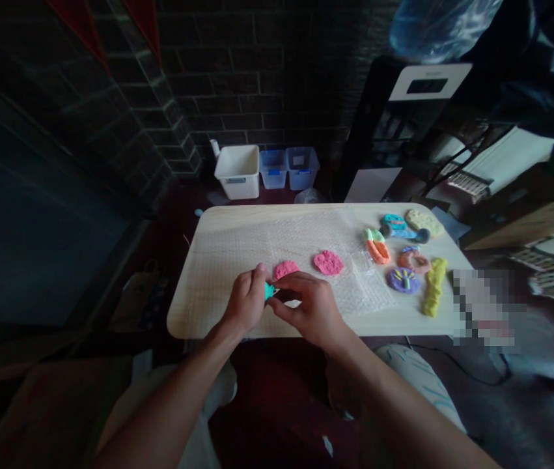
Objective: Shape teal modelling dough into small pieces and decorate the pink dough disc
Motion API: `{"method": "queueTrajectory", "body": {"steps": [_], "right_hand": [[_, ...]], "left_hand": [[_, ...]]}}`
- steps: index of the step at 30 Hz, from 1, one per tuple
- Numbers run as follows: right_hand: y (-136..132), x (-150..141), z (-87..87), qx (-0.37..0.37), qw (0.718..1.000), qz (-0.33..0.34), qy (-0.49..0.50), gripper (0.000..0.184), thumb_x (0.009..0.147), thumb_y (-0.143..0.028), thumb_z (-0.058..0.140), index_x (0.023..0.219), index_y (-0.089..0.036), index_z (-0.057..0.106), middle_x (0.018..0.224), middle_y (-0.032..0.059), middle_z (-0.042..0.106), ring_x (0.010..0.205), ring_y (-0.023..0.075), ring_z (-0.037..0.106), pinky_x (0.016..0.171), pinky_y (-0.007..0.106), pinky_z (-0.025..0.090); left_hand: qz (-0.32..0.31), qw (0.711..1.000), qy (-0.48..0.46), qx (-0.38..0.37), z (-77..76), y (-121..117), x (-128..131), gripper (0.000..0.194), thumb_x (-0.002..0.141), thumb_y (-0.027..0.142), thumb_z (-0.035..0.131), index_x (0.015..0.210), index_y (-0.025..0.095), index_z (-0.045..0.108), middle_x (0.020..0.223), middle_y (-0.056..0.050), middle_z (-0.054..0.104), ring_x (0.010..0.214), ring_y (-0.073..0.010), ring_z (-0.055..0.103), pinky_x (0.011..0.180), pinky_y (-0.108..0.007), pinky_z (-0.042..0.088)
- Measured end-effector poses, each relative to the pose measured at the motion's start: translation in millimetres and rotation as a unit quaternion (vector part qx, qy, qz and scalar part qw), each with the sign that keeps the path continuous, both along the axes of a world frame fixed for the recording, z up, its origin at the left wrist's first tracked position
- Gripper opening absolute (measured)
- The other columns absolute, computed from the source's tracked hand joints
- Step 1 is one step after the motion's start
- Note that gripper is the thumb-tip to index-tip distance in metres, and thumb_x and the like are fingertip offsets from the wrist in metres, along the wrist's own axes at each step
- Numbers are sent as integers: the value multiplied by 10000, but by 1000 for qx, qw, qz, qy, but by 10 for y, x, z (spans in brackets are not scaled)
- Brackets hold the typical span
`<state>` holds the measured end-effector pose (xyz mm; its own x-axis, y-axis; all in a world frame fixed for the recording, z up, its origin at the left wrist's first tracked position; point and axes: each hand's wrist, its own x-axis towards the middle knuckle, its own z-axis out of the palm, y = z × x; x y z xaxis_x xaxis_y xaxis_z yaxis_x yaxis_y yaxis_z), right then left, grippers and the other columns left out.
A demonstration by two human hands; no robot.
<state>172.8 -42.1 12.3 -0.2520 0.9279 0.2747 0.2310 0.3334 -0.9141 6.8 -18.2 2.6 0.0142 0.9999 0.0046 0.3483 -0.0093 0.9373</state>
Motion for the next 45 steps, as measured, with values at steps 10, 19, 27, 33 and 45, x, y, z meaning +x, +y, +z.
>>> {"method": "queueTrajectory", "body": {"steps": [10, 19, 27, 33, 45], "right_hand": [[65, -105, -260, -135, 990, -18, 38, 206, 777, -285, 811, 930, -149, 828, 747, 38, 772, 598, 135, 614, 560, 263, 514], [-42, -320, -381, -187, 978, -51, 77, 153, 748, -205, 751, 842, -134, 849, 591, -24, 664, 505, 83, 436, 478, 222, 330], [-40, -386, -397, -201, 974, -66, 76, 73, 744, -162, 769, 809, -146, 798, 646, 0, 730, 528, 111, 571, 520, 223, 434], [-64, -275, -321, -34, 999, 18, 12, 248, 889, -211, 771, 1126, -155, 814, 1001, 102, 826, 801, 182, 755, 751, 276, 587], [-30, -203, -215, 13, 995, 14, -95, 30, 781, -136, 758, 786, -160, 775, 729, 23, 743, 612, 120, 588, 644, 247, 461]], "left_hand": [[-46, 990, 108, 82, -7, -69, -51, 314, 1086, 356, 360, 1026, 235, 643, 878, -27, 729, 748, -195, 677, 709, -290, 484], [-27, 987, 143, 74, -141, -169, -157, 317, 1061, 363, 373, 983, 222, 645, 876, -40, 723, 785, -219, 677, 727, -310, 488], [-16, 999, 46, -7, -266, -141, -179, 311, 974, 409, 471, 848, 203, 666, 749, -25, 671, 628, -176, 588, 521, -248, 428], [21, 999, 3, -49, -237, -62, -247, 273, 930, 398, 516, 795, 205, 653, 688, -4, 612, 547, -144, 525, 448, -215, 388], [-70, 997, -4, -24, -241, -63, -195, 257, 894, 365, 541, 797, 190, 702, 778, -41, 706, 763, -203, 674, 691, -279, 558]]}}
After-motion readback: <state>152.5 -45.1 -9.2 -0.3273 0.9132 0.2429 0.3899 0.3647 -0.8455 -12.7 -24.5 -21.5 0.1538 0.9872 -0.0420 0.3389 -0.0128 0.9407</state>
